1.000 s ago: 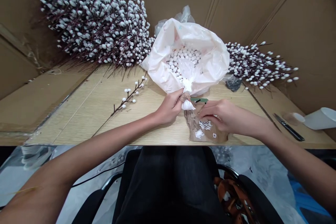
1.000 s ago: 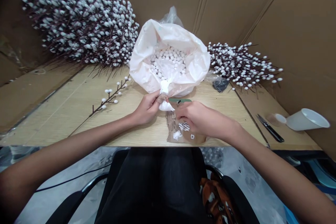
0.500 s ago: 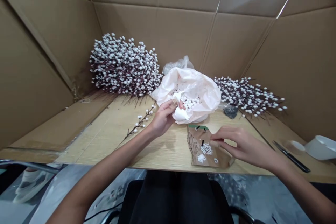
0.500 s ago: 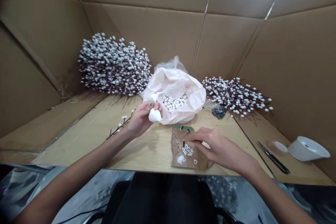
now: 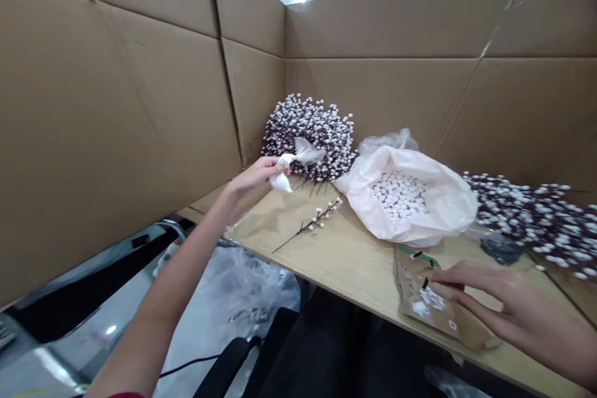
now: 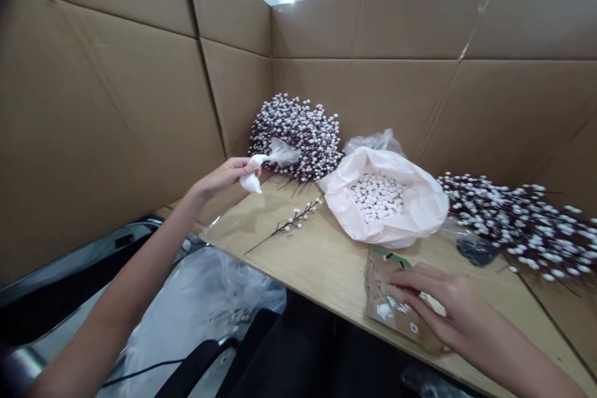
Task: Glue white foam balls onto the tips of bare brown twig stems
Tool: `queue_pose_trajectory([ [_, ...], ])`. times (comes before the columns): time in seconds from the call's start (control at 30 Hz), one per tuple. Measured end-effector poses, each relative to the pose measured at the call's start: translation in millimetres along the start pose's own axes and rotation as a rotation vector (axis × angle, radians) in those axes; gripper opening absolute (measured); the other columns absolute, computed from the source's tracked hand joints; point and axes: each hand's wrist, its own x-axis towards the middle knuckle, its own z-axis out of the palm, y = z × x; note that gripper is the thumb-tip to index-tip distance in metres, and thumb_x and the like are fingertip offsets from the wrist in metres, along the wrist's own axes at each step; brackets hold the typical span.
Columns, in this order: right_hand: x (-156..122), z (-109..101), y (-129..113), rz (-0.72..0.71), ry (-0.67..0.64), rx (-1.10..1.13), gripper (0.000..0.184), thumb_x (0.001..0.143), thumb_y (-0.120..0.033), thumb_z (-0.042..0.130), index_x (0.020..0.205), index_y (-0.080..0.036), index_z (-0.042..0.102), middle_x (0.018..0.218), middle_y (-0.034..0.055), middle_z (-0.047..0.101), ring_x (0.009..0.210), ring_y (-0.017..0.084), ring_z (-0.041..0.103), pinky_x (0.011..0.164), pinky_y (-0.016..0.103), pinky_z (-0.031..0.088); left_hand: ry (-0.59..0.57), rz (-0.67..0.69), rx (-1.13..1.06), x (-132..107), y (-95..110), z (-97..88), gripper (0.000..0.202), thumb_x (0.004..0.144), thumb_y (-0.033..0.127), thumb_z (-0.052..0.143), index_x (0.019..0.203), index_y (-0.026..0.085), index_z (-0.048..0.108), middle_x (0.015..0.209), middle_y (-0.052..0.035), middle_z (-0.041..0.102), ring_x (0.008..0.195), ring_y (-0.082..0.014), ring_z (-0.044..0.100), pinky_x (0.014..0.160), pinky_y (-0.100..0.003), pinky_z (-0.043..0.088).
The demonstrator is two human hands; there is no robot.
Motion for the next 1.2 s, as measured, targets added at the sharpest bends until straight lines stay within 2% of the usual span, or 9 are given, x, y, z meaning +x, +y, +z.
queue_pose_trajectory([
  [0.13,8.1,6.1,-0.5,-0.043,0.057,0.027,0.026,0.089,-0.035,0.049,0.094,-0.03,0.074,0.092,0.0028,0.076,0.079,0.02,0.073,0.067,0.025,0.058,0.027,-0.27,0.15,-25.3,-41.2,-66.1,0.024,0.071,0.038,0.063,0.073,0.014,0.061,0.067,-0.0017,0.054,0.058,-0.012,0.045,0.054,-0.023,0.035],
  [0.27,16.5,12.3,-4.8,-0.003,0.024,0.05,0.027,0.088,-0.03,0.049,0.093,-0.029,0.075,0.093,0.006,0.076,0.08,0.023,0.072,0.07,0.03,0.058,0.043,-0.461,0.237,-44.9,-74.8,-94.5,0.028,0.069,0.042,0.065,0.074,0.015,0.062,0.064,-0.0021,0.055,0.057,-0.0127,0.047,0.052,-0.024,0.037],
  [0.4,21.2,16.0,-9.4,0.007,-0.01,0.079,0.027,0.088,-0.031,0.048,0.09,-0.031,0.075,0.092,0.0054,0.076,0.08,0.024,0.072,0.067,0.031,0.059,0.046,-0.594,0.332,-50.5,-98.5,-101.3,0.038,0.066,0.05,0.069,0.082,0.015,0.063,0.062,-0.003,0.057,0.057,-0.0144,0.05,0.05,-0.025,0.038],
  [0.5,21.0,16.1,-10.6,0.02,-0.033,0.079,0.028,0.088,-0.029,0.048,0.09,-0.03,0.075,0.092,0.0057,0.076,0.08,0.024,0.072,0.067,0.03,0.059,0.045,-0.67,0.403,-49.0,-109.9,-105.3,0.045,0.065,0.054,0.068,0.085,0.015,0.061,0.059,-0.0017,0.053,0.051,-0.0124,0.045,0.047,-0.025,0.034],
  [0.63,16.1,16.8,-5.8,0.031,-0.038,0.076,0.03,0.088,-0.029,0.046,0.093,-0.028,0.075,0.095,0.0067,0.076,0.082,0.023,0.073,0.068,0.028,0.058,0.025,-0.73,0.502,-42.5,-117.4,-111.0,0.048,0.065,0.056,0.065,0.088,0.014,0.059,0.058,-0.0006,0.05,0.048,-0.0104,0.039,0.046,-0.025,0.029],
  [0.73,11.8,18.7,-0.8,0.043,-0.033,0.062,0.027,0.088,-0.028,0.048,0.093,-0.028,0.075,0.093,0.0068,0.076,0.079,0.022,0.073,0.068,0.027,0.058,0.013,-0.742,0.59,-36.6,-119.3,-114.6,0.049,0.066,0.054,0.064,0.092,0.013,0.06,0.061,-0.0022,0.052,0.05,-0.0124,0.043,0.046,-0.025,0.029],
  [0.93,6.3,21.4,1.1,0.084,-0.049,0.057,0.028,0.088,-0.029,0.047,0.092,-0.032,0.074,0.095,0.0058,0.076,0.086,0.026,0.072,0.078,0.033,0.059,-0.009,-0.737,0.757,-30.6,-120.3,-120.1,0.046,0.064,0.043,0.062,0.103,0.017,0.06,0.09,-0.0075,0.065,0.072,-0.0192,0.058,0.052,-0.022,0.039],
  [1.07,5.0,23.1,2.0,0.099,-0.07,0.076,0.029,0.089,-0.028,0.045,0.091,-0.032,0.074,0.096,0.0065,0.075,0.086,0.026,0.072,0.078,0.032,0.059,-0.025,-0.732,0.826,-31.9,-116.3,-116.9,0.051,0.066,0.034,0.059,0.113,0.015,0.057,0.111,-0.0119,0.063,0.084,-0.0221,0.06,0.054,-0.023,0.041],
  [1.2,4.3,25.5,4.4,0.086,-0.078,0.081,0.027,0.088,-0.028,0.047,0.092,-0.034,0.073,0.096,0.0069,0.075,0.087,0.026,0.072,0.077,0.033,0.059,-0.028,-0.746,0.861,-32.7,-109.2,-111.4,0.049,0.07,0.03,0.058,0.117,0.015,0.055,0.122,-0.0129,0.06,0.093,-0.0238,0.062,0.056,-0.022,0.043],
])
